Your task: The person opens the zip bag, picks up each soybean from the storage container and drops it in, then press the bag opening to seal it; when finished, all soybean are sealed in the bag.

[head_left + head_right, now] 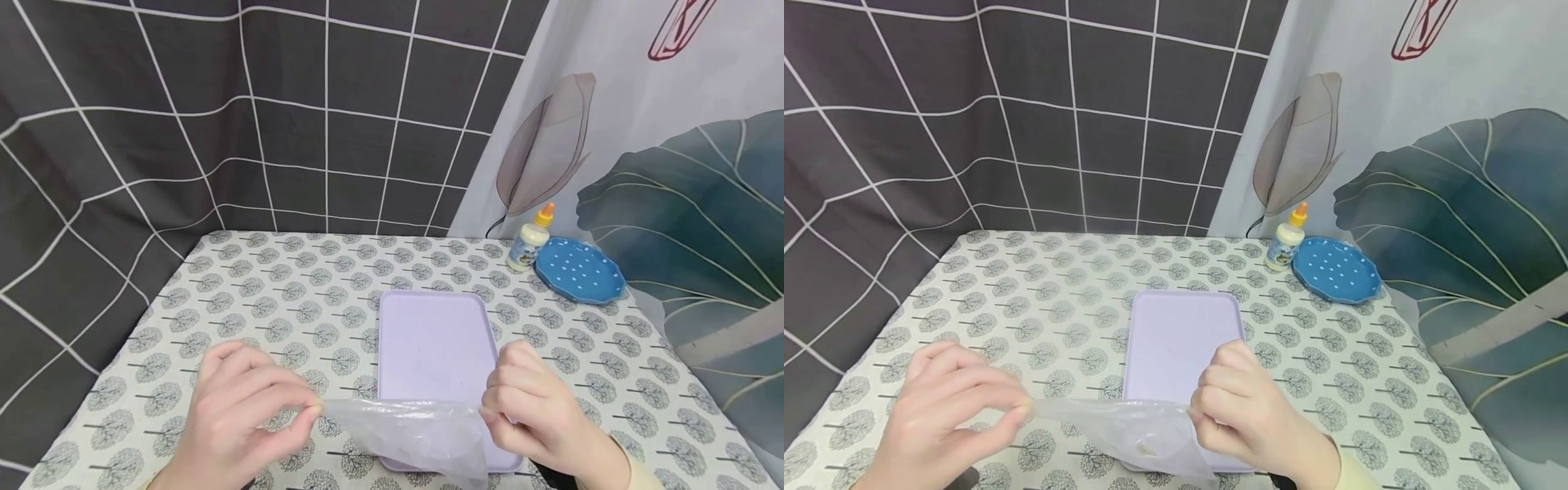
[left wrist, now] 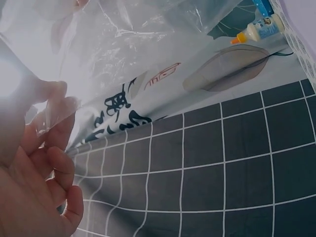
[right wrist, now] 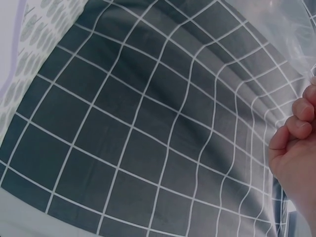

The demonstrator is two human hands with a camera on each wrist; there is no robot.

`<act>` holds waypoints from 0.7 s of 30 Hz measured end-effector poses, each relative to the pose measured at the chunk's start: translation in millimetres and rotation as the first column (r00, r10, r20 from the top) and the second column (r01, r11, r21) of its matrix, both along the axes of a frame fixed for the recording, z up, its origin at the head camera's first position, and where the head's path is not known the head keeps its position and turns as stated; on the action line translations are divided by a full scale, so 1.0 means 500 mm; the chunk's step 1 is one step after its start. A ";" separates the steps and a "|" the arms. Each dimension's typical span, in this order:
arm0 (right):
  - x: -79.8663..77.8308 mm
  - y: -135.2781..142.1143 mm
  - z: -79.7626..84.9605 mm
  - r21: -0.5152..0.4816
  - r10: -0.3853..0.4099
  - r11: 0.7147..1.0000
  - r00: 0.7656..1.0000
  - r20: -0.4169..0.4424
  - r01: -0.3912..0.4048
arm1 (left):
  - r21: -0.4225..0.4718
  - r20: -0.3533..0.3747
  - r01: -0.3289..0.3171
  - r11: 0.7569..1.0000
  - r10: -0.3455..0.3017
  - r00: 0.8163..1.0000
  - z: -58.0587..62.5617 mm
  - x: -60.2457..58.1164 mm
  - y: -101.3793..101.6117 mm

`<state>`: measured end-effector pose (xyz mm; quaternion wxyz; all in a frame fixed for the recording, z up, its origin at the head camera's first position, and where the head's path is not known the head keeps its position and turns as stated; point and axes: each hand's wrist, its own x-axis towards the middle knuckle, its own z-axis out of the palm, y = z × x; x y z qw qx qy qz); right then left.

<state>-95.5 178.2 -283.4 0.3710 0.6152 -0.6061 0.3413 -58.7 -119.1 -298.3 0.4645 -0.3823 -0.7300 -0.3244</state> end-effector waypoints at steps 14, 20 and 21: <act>0.005 0.007 0.004 0.008 0.054 0.998 0.989 0.139 -0.055 | 0.031 0.039 -0.025 0.999 0.024 0.999 -0.002 0.002 -0.009; 0.016 0.011 0.000 0.048 -0.005 0.999 0.971 0.240 -0.007 | 0.047 0.052 -0.019 0.999 0.016 0.999 -0.010 0.005 -0.018; 0.019 0.012 -0.003 0.055 -0.028 0.998 0.965 0.261 0.014 | 0.048 0.052 -0.017 0.999 0.014 0.999 -0.012 0.005 -0.019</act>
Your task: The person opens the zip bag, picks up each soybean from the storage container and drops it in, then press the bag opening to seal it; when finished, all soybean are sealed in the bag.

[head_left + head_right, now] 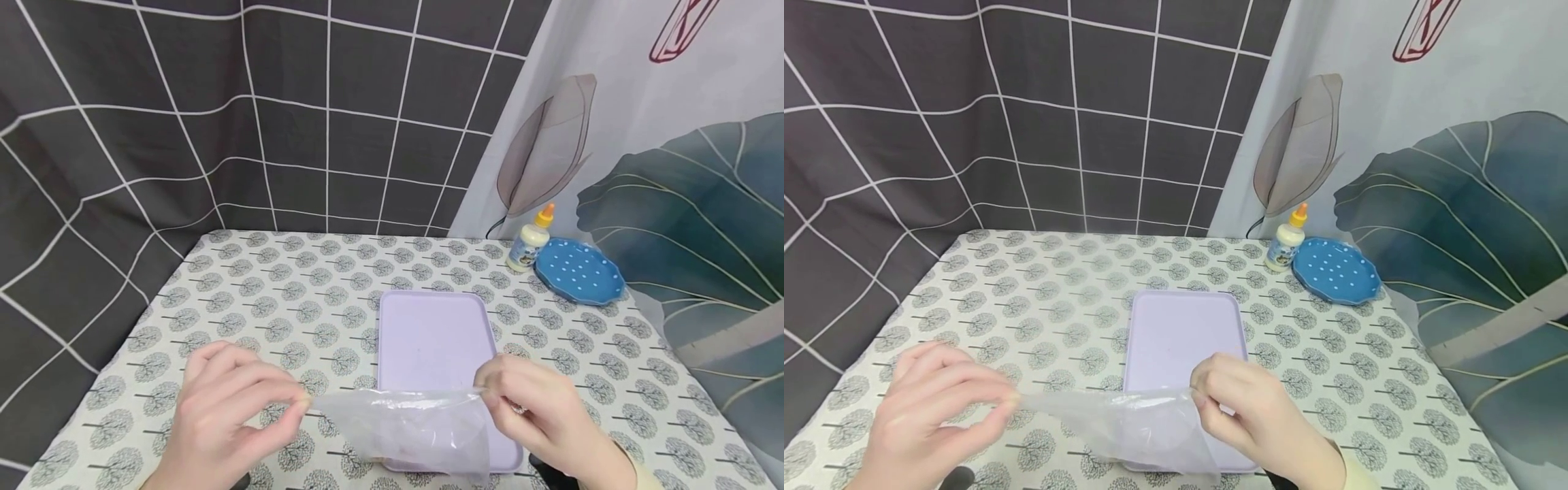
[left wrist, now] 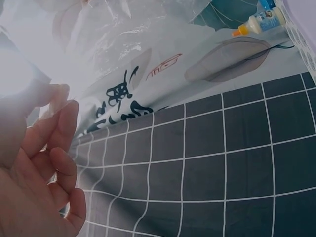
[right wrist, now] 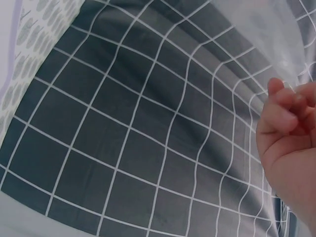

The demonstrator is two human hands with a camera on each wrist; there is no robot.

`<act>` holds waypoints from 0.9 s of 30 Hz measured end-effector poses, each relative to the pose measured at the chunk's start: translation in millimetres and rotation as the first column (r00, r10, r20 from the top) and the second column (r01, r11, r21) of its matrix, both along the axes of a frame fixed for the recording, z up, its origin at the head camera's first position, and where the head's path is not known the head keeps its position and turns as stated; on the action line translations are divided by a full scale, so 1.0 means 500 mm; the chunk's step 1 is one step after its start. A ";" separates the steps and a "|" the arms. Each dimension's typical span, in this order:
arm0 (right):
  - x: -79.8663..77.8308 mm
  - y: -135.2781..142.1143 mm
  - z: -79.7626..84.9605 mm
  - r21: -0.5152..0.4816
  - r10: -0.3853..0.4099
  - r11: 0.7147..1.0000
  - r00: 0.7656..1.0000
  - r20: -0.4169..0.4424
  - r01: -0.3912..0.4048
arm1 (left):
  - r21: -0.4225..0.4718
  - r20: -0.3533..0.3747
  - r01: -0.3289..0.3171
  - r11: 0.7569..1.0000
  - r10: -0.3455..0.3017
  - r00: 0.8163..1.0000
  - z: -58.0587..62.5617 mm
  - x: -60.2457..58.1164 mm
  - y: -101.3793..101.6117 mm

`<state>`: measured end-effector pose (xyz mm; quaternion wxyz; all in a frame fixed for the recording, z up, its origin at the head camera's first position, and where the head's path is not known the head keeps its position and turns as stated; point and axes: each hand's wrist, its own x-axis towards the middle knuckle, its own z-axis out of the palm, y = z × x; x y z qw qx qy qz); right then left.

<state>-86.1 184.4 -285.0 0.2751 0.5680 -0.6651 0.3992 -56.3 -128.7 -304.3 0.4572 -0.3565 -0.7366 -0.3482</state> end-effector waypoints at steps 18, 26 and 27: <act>0.031 0.002 -0.023 0.077 -0.235 0.972 0.869 0.436 0.224 | 0.037 -0.097 -0.035 0.999 0.038 0.995 -0.009 0.000 -0.002; 0.030 -0.003 -0.024 0.100 -0.261 0.965 0.835 0.484 0.244 | 0.033 -0.056 -0.044 0.998 0.046 0.997 -0.012 0.005 -0.002; 0.029 -0.003 -0.025 0.098 -0.259 0.965 0.836 0.483 0.242 | 0.035 -0.050 -0.047 0.998 0.049 0.998 -0.013 0.005 -0.003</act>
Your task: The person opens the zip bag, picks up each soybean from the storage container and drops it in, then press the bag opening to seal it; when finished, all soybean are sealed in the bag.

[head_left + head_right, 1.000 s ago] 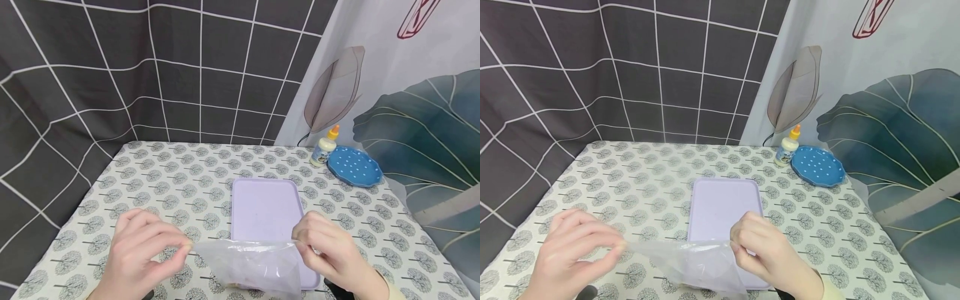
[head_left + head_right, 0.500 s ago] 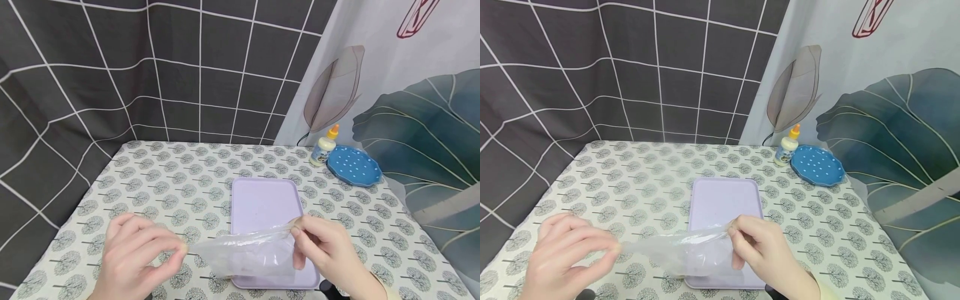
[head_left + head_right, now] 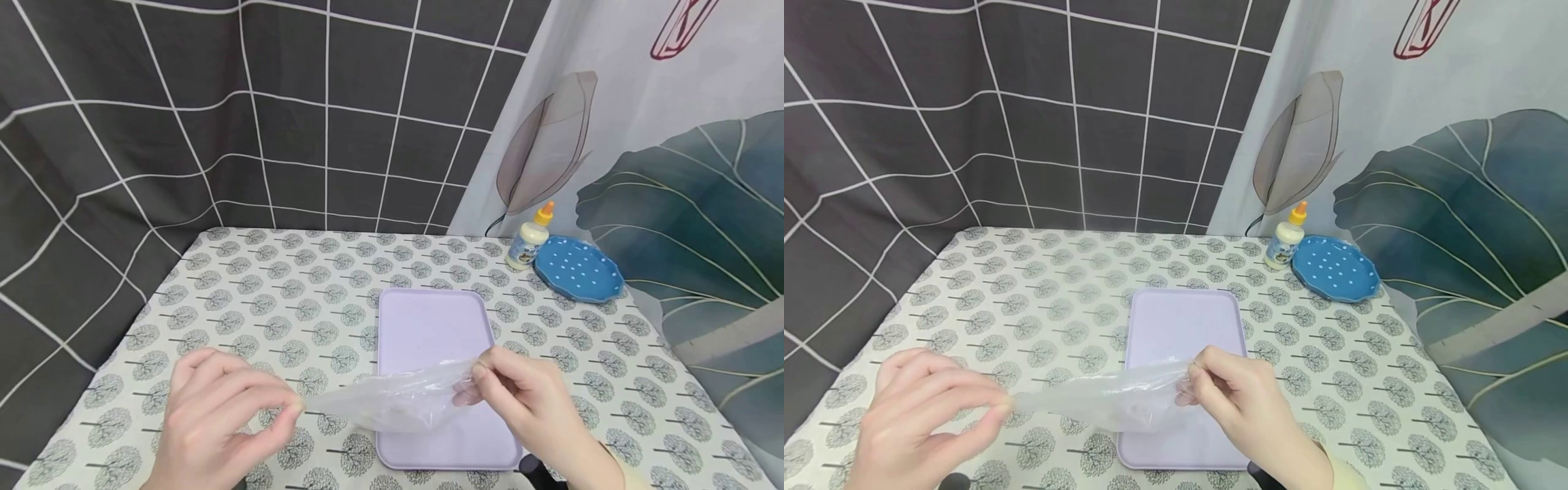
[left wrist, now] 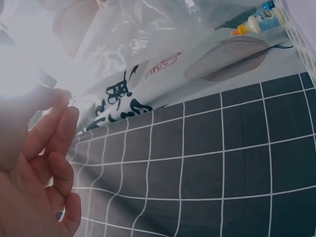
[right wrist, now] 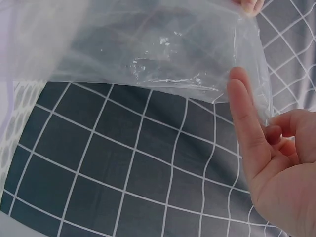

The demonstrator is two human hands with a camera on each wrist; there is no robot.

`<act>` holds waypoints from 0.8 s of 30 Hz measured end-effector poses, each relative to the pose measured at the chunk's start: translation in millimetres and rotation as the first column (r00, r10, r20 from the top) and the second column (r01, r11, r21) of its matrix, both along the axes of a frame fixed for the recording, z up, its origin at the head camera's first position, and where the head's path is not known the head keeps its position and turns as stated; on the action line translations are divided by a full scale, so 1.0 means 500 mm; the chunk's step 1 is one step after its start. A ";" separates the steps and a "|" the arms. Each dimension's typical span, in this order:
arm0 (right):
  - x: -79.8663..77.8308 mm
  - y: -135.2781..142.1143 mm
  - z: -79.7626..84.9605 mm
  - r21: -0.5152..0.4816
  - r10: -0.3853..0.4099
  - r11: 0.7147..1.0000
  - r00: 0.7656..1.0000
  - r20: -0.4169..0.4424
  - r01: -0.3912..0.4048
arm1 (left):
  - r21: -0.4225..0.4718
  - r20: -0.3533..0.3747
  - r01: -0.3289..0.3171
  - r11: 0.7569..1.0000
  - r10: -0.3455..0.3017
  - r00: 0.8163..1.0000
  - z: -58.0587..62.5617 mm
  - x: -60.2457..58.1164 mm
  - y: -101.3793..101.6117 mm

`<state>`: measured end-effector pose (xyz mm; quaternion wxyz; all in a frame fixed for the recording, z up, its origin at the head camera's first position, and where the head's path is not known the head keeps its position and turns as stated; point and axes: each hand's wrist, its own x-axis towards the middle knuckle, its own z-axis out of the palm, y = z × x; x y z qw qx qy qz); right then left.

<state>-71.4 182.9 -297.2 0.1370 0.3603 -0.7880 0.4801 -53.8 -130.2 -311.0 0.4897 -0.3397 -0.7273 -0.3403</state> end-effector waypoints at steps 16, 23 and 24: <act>-0.013 -0.010 -0.025 -0.012 -0.103 0.995 0.981 -0.164 0.102 | 0.030 0.012 -0.034 0.999 0.034 0.999 0.013 0.002 0.008; -0.001 -0.006 -0.010 -0.078 -0.147 0.986 0.989 -0.007 0.146 | 0.039 -0.009 -0.004 0.999 0.004 1.000 0.012 0.001 0.019; 0.001 -0.006 -0.006 -0.077 -0.150 0.986 0.989 0.012 0.151 | 0.041 -0.009 0.000 0.999 0.001 1.000 0.011 0.002 0.019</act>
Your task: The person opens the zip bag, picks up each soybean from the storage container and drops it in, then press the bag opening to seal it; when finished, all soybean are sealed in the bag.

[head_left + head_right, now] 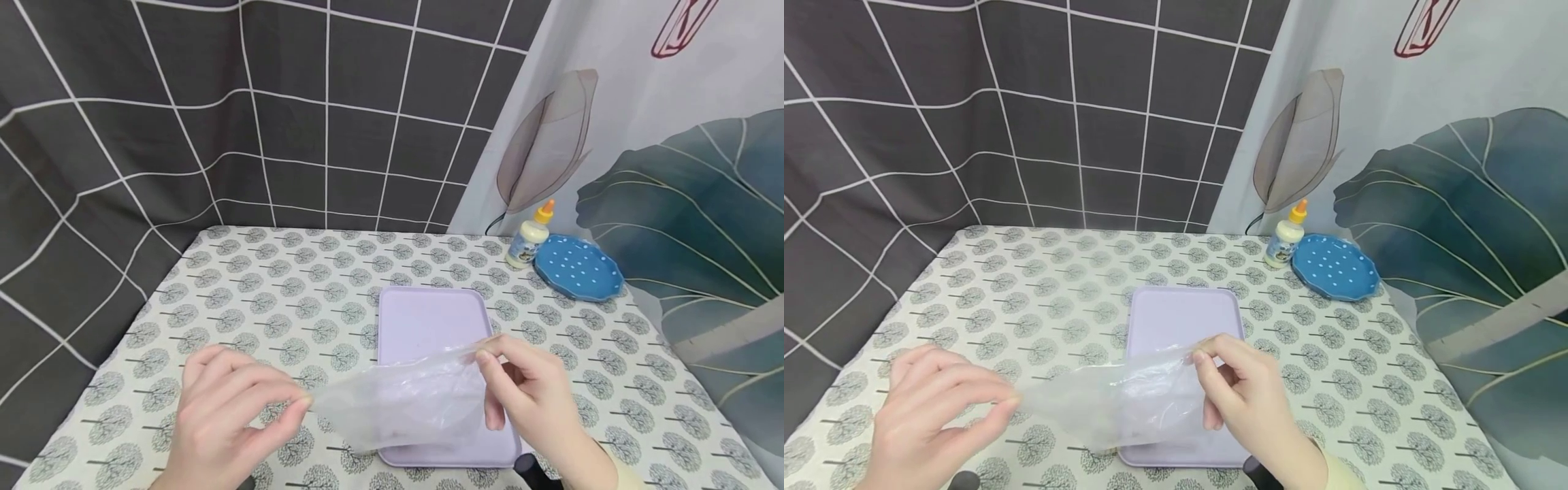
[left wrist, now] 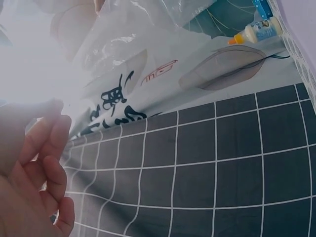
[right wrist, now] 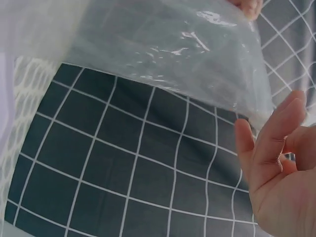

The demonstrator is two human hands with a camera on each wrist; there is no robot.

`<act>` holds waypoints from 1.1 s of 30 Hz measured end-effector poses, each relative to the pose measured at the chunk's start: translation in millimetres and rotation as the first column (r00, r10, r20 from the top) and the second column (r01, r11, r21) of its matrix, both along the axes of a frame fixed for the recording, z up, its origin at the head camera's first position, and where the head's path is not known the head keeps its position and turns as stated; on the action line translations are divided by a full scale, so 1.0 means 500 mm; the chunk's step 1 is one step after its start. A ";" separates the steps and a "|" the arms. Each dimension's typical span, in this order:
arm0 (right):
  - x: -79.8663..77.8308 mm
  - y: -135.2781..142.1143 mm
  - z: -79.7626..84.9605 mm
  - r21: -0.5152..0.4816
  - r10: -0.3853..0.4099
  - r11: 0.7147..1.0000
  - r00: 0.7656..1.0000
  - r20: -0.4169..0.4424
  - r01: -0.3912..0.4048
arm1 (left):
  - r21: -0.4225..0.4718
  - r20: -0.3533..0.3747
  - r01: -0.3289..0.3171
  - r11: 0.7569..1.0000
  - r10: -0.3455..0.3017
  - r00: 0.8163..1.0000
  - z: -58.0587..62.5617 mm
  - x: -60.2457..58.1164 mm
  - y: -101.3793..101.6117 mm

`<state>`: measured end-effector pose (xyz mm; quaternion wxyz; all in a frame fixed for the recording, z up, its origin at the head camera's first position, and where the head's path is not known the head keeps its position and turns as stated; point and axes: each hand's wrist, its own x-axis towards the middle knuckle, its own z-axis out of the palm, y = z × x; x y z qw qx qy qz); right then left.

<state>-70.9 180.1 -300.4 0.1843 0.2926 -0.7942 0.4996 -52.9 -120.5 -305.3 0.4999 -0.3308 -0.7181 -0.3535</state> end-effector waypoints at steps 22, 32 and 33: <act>0.000 -0.014 0.018 0.121 0.046 0.992 0.998 -0.035 -0.041 | 0.100 -0.062 -0.062 0.993 0.069 0.996 0.002 -0.009 -0.014; 0.000 -0.037 0.044 0.063 0.213 0.976 0.972 -0.103 -0.208 | 0.220 0.011 -0.048 0.974 0.047 0.999 -0.051 0.005 -0.094; 0.001 -0.039 0.043 0.060 0.229 0.973 0.967 -0.107 -0.224 | 0.244 0.009 -0.048 0.969 0.047 0.999 -0.047 0.009 -0.097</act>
